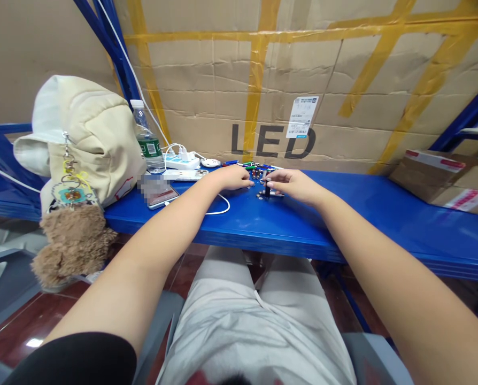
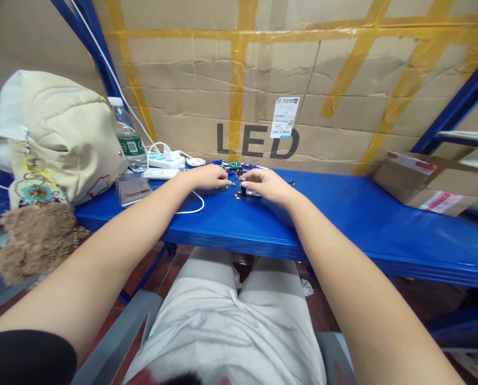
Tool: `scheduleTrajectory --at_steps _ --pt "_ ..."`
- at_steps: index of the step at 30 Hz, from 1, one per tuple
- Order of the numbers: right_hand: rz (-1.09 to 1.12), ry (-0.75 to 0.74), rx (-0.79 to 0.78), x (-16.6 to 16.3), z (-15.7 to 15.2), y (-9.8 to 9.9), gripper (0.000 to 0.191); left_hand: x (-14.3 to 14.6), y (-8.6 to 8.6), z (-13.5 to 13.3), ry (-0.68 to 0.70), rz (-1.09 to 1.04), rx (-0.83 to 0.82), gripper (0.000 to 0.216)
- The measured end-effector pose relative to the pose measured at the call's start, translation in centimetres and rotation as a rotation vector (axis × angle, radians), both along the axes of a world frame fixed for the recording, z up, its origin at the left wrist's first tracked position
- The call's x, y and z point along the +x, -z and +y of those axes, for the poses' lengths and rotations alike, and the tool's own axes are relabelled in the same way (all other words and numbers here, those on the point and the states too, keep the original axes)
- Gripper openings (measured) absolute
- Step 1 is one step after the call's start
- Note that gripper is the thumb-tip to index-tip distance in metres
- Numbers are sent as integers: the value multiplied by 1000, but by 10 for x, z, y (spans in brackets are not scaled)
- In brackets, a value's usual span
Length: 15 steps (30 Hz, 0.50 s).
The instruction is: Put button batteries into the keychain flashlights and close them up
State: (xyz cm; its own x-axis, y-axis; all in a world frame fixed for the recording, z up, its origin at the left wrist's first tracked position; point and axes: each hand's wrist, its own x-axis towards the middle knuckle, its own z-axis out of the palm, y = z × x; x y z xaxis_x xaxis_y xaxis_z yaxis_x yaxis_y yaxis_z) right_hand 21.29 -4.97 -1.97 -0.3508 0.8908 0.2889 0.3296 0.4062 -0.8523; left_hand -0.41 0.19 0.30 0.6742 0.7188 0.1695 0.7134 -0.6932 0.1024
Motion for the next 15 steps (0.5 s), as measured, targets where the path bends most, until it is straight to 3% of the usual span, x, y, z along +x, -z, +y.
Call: scheduleTrajectory --at_steps 9,15 --pt "-361 200 197 23 -4 -15 14 3 1 -7 -16 106 20 37" --pt "-568 277 219 47 4 -16 9 16 5 -14 -8 -4 125 33"
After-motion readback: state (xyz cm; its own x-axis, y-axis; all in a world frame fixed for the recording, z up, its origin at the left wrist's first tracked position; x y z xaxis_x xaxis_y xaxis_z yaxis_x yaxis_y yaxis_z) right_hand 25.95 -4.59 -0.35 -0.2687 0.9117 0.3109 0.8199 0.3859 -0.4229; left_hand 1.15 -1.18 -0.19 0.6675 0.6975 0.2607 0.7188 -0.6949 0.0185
